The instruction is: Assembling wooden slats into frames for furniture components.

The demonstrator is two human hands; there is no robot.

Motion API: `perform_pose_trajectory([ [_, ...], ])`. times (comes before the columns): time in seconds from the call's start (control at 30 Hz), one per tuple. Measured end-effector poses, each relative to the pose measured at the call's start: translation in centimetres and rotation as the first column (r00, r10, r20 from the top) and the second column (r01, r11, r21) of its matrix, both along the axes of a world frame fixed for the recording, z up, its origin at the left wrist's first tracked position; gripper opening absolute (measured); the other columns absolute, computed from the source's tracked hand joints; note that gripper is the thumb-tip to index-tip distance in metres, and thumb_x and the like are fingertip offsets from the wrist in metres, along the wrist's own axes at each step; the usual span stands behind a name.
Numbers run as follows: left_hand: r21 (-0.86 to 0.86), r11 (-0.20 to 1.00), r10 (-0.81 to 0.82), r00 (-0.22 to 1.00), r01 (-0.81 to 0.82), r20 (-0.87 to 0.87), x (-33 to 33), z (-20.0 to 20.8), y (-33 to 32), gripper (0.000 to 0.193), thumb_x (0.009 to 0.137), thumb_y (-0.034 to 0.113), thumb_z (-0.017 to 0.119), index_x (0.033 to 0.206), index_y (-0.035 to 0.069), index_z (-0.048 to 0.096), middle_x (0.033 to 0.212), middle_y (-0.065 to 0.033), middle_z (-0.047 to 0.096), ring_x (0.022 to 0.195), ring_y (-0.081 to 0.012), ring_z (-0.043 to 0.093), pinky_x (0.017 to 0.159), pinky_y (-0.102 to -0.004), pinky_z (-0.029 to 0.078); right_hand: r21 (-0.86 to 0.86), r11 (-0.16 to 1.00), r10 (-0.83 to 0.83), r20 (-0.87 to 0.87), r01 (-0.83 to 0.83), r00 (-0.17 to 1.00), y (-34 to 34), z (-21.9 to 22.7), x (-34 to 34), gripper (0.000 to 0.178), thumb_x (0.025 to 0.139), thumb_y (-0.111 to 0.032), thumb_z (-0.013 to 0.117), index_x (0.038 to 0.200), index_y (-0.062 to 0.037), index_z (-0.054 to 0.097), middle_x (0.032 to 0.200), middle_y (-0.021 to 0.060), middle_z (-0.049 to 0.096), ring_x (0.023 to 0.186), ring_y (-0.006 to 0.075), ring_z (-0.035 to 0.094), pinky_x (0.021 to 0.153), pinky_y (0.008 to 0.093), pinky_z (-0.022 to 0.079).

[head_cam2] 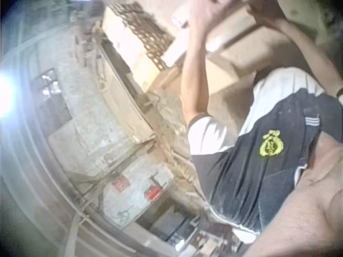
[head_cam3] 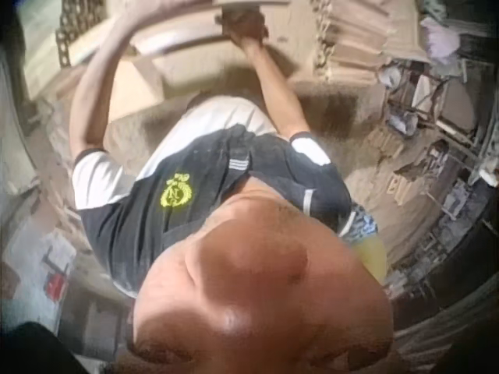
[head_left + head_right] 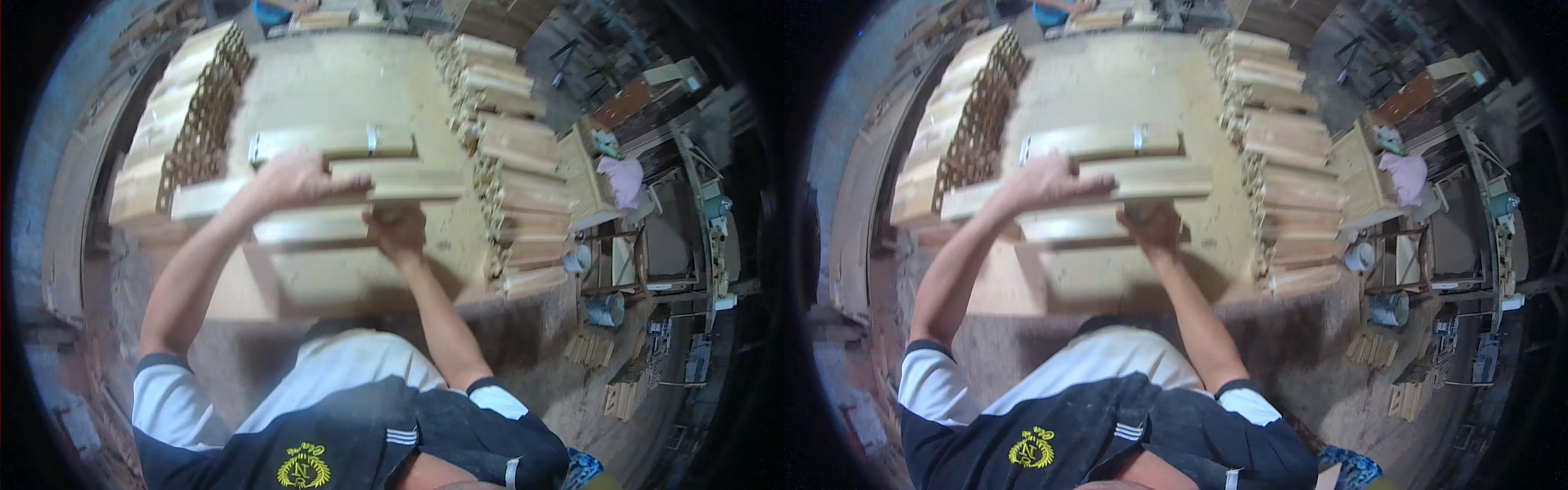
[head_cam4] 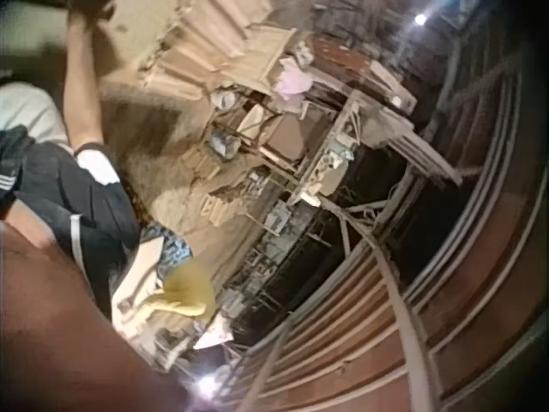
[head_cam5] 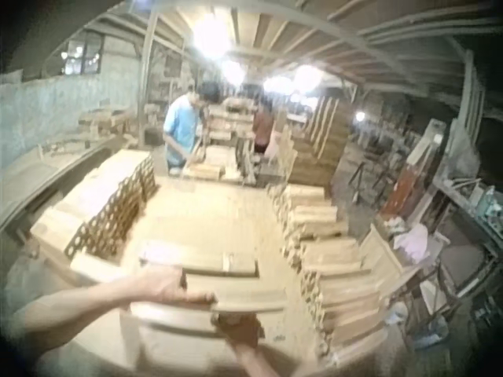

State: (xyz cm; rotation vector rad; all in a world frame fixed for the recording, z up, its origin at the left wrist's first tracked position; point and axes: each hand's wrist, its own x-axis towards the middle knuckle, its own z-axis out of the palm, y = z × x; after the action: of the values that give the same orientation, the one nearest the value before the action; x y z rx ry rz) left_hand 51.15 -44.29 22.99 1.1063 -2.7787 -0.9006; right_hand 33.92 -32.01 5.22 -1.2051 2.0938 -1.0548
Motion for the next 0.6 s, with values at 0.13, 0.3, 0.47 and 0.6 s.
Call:
perform_pose_trajectory([
  [0.13, -0.177, 0.980, -0.101, 0.994, 0.091, -0.049, -0.3, 3.0, -1.3, 0.079, 0.080, 0.072, 0.060, 0.059, -0.004, 0.066, 0.053, -0.0255, 0.053, 0.051, -0.0400, 0.056, 0.056, -0.0488, 0.046, -0.479, 0.877, -0.062, -0.062, 0.025, 0.996, -2.4, 2.2, -0.4, 0.048, 0.068, -0.040, 0.083, 0.103, -0.0085, 0.073, 0.097, 0.0100, 0.073, 0.089, 0.0268, 0.071, 0.082, 0.0416, 0.055],
  [0.3, -0.431, 0.902, -0.090, 0.990, 0.035, -0.108, -1.3, 3.5, -8.8, 0.073, 0.077, 0.077, 0.059, 0.070, 0.006, 0.077, 0.053, -0.0194, 0.059, 0.052, -0.0357, 0.062, 0.053, -0.0438, 0.050, -0.586, 0.808, -0.107, -0.262, -0.070, 0.959, -10.2, 6.5, -3.6, 0.077, 0.068, -0.032, 0.087, 0.130, 0.0008, 0.053, 0.122, 0.0180, 0.063, 0.113, 0.0313, 0.061, 0.095, 0.0413, 0.049],
  [0.47, -0.499, 0.867, -0.074, 0.992, 0.016, -0.098, -4.9, -4.6, -19.4, 0.069, 0.075, 0.077, 0.061, 0.068, 0.010, 0.076, 0.056, -0.0142, 0.064, 0.056, -0.0309, 0.065, 0.067, -0.0409, 0.051, -0.241, 0.970, -0.053, -0.038, 0.042, 0.998, -9.2, 2.5, -5.9, 0.083, 0.073, -0.032, 0.086, 0.138, 0.0017, 0.046, 0.129, 0.0242, 0.058, 0.114, 0.0328, 0.061, 0.096, 0.0415, 0.051],
  [0.6, -0.599, 0.800, -0.133, 0.983, 0.031, -0.127, -7.5, -14.2, -27.5, 0.067, 0.074, 0.076, 0.063, 0.072, 0.010, 0.074, 0.065, -0.0107, 0.068, 0.065, -0.0286, 0.067, 0.086, -0.0458, 0.044, -0.036, 0.997, -0.072, 0.051, 0.074, 0.996, -3.8, -2.6, -7.3, 0.059, 0.082, -0.027, 0.080, 0.127, 0.0031, 0.057, 0.111, 0.0208, 0.067, 0.101, 0.0292, 0.068, 0.088, 0.0380, 0.055],
])
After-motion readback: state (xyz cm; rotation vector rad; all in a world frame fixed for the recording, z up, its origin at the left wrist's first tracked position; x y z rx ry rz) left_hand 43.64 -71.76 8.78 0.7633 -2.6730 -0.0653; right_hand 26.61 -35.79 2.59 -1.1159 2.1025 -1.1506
